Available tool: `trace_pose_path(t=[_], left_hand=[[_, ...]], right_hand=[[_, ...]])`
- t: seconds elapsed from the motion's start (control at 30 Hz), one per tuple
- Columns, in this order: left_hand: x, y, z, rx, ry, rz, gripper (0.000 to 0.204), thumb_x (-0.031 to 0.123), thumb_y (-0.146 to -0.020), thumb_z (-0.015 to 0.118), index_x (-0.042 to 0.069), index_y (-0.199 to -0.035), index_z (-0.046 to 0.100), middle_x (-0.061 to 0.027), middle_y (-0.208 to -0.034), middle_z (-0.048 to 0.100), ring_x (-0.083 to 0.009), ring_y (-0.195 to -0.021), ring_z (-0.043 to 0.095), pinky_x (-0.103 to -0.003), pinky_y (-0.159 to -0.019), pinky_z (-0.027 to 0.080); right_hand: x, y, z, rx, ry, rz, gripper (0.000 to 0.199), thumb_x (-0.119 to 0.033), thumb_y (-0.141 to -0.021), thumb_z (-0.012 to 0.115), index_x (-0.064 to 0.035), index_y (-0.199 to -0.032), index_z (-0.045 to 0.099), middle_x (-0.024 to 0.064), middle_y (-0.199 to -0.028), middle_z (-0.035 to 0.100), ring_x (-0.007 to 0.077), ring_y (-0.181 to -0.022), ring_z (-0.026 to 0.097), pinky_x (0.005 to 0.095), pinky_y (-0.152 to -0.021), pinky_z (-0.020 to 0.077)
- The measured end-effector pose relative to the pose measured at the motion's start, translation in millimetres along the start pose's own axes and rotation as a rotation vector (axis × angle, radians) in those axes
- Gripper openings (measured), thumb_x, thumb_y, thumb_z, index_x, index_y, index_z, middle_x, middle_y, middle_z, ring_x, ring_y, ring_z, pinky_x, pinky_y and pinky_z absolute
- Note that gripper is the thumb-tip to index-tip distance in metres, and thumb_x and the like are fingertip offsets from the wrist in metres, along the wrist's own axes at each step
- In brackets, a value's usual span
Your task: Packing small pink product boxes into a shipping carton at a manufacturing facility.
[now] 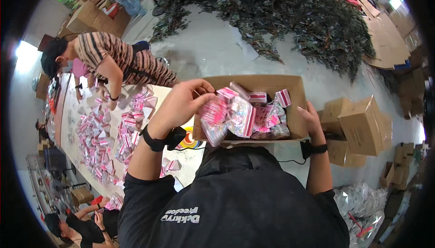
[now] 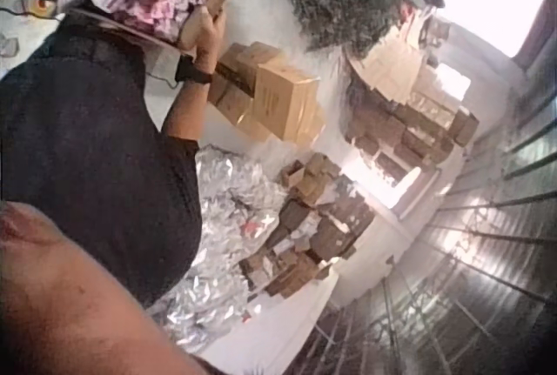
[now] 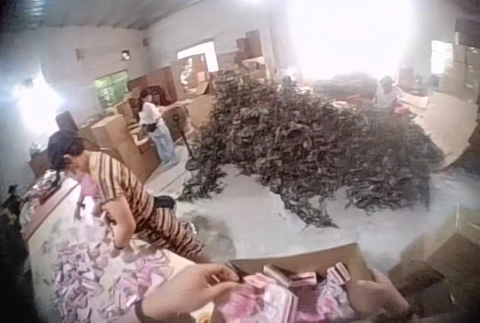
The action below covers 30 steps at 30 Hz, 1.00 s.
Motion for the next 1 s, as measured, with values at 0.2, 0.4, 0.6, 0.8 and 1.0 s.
trace_pose_path(t=[0.2,0.4,0.6,0.8,1.0], left_hand=[[-62,-52,82,-0.241,-0.746,0.011,0.100,0.059,-0.075,0.077,-0.006,-0.141,0.042,-0.0315,-0.143,0.043,-0.0504,-0.128,0.045,-0.052,-0.103,0.043],[-183,-73,182,-0.616,-1.212,-0.164,0.118,0.073,-0.066,0.075,0.015,-0.156,0.025,-0.0332,-0.159,0.009,-0.0610,-0.135,0.031,-0.080,-0.096,0.030],[-152,-76,139,-0.779,-0.906,0.129,0.100,0.059,-0.069,0.079,0.009,-0.146,0.040,-0.0278,-0.146,0.044,-0.0491,-0.136,0.038,-0.057,-0.110,0.032],[-88,-19,26,-0.013,-1.056,-0.338,0.083,0.070,-0.082,0.062,-0.009,-0.109,0.064,-0.0299,-0.106,0.067,-0.0425,-0.098,0.066,-0.049,-0.081,0.052],[-128,-6,95,-0.189,-0.667,-0.038,0.056,0.040,-0.097,0.047,-0.005,-0.074,0.069,-0.0272,-0.073,0.066,-0.0434,-0.075,0.067,-0.049,-0.072,0.053]], right_hand=[[-5,9,3,0.036,0.126,-0.045,0.049,-0.023,-0.093,0.064,0.0025,-0.132,0.048,0.0084,-0.109,0.061,0.0142,-0.091,0.058,0.0294,-0.079,0.0497],[40,7,-5,0.084,0.197,-0.127,0.061,-0.032,-0.092,0.067,0.0048,-0.136,0.045,0.0168,-0.122,0.058,0.0220,-0.115,0.054,0.0345,-0.100,0.0422],[11,33,4,0.190,0.243,-0.072,0.051,-0.029,-0.090,0.068,0.0041,-0.125,0.053,0.0143,-0.109,0.061,0.0206,-0.104,0.058,0.0346,-0.091,0.0468],[-9,23,-62,0.146,0.664,-0.118,0.031,-0.021,-0.082,0.065,0.0004,-0.105,0.065,0.0188,-0.083,0.065,0.0232,-0.080,0.064,0.0379,-0.076,0.0511],[-59,24,-41,-0.013,0.939,-0.147,0.032,-0.028,-0.085,0.065,0.0027,-0.096,0.066,0.0229,-0.082,0.067,0.0294,-0.069,0.063,0.0392,-0.069,0.0507]])
Point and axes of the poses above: each hand's wrist, its own y-axis away from the middle knuckle, its own z-axis out of the palm, x = y × z, the point moved 2 cm from there along -y, towards the middle knuckle
